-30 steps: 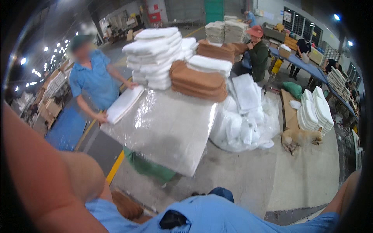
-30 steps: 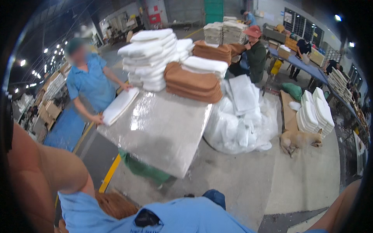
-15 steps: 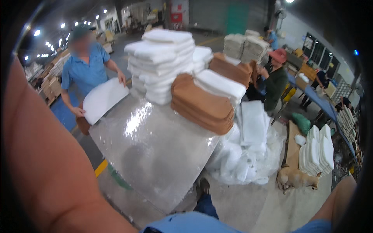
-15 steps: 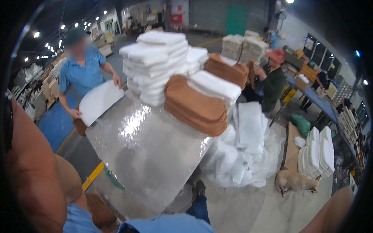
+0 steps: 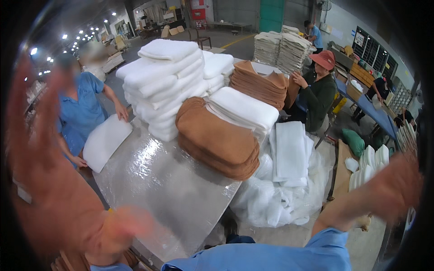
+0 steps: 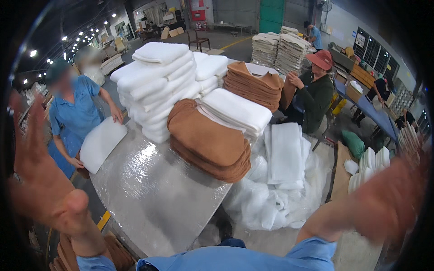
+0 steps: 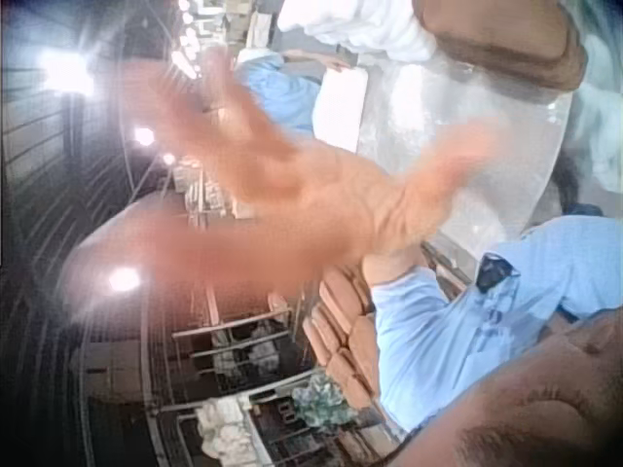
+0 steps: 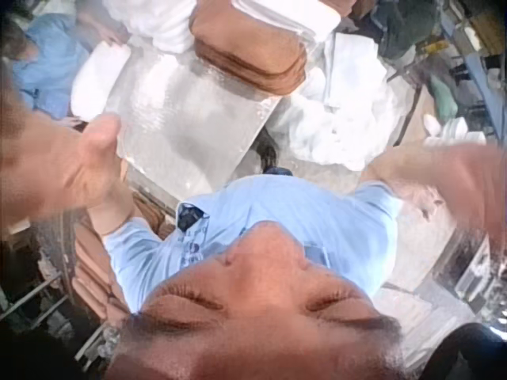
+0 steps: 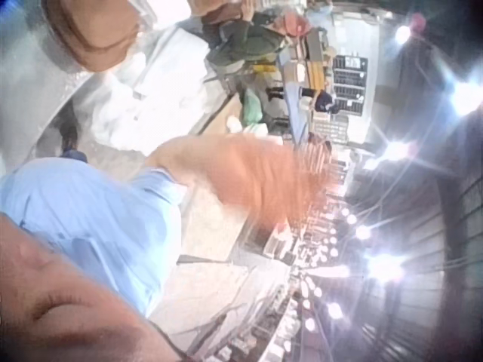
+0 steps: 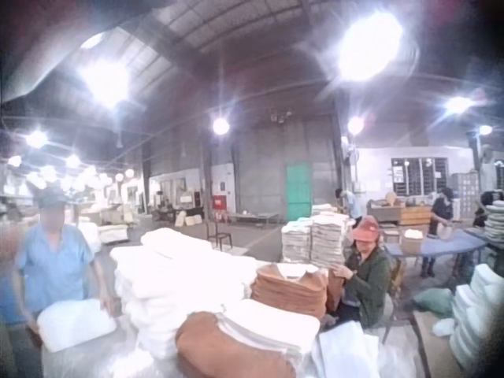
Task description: The person inserts white foam inserts into brown fabric covers and stacks the finished cushions. The person handles foam and fabric pieces one at a time, aligns edges, and places completed units on a growing pile.
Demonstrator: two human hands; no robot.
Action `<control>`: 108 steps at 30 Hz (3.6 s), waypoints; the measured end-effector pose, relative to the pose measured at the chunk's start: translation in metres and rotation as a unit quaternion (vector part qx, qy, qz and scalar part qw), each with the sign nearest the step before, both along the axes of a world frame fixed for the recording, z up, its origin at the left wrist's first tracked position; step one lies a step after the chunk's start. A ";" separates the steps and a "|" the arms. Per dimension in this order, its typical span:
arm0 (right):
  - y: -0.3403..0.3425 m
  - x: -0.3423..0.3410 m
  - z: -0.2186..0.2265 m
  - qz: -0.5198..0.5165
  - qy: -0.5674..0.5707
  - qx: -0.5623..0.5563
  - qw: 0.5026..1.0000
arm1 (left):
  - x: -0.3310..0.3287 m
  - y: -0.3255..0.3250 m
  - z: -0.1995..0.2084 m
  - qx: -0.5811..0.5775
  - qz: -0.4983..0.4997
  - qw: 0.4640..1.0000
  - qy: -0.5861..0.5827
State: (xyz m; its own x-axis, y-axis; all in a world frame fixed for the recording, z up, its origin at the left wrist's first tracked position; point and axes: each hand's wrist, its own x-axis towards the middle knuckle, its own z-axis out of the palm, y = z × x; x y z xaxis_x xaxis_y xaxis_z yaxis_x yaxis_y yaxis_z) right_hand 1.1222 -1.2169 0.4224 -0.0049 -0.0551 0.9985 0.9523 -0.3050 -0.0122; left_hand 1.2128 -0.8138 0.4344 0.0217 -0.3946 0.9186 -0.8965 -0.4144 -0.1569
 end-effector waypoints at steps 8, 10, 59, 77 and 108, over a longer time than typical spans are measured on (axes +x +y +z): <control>-0.050 0.073 -0.259 0.009 0.582 0.485 0.652 | -0.044 0.085 -0.207 -0.313 0.137 0.742 0.576; -0.049 0.077 -0.268 0.027 0.605 0.476 0.638 | -0.062 0.089 -0.257 -0.373 0.152 0.667 0.627; 0.009 0.174 -0.266 0.099 0.578 0.458 0.668 | -0.069 0.134 -0.319 -0.342 0.101 0.627 0.693; 0.253 0.014 -0.429 0.355 0.849 0.145 0.363 | -0.221 0.305 -0.437 -0.598 0.242 0.320 0.694; 0.257 0.074 -0.472 -0.056 0.874 -0.184 0.446 | -0.191 0.313 -0.460 -0.535 0.189 0.370 0.735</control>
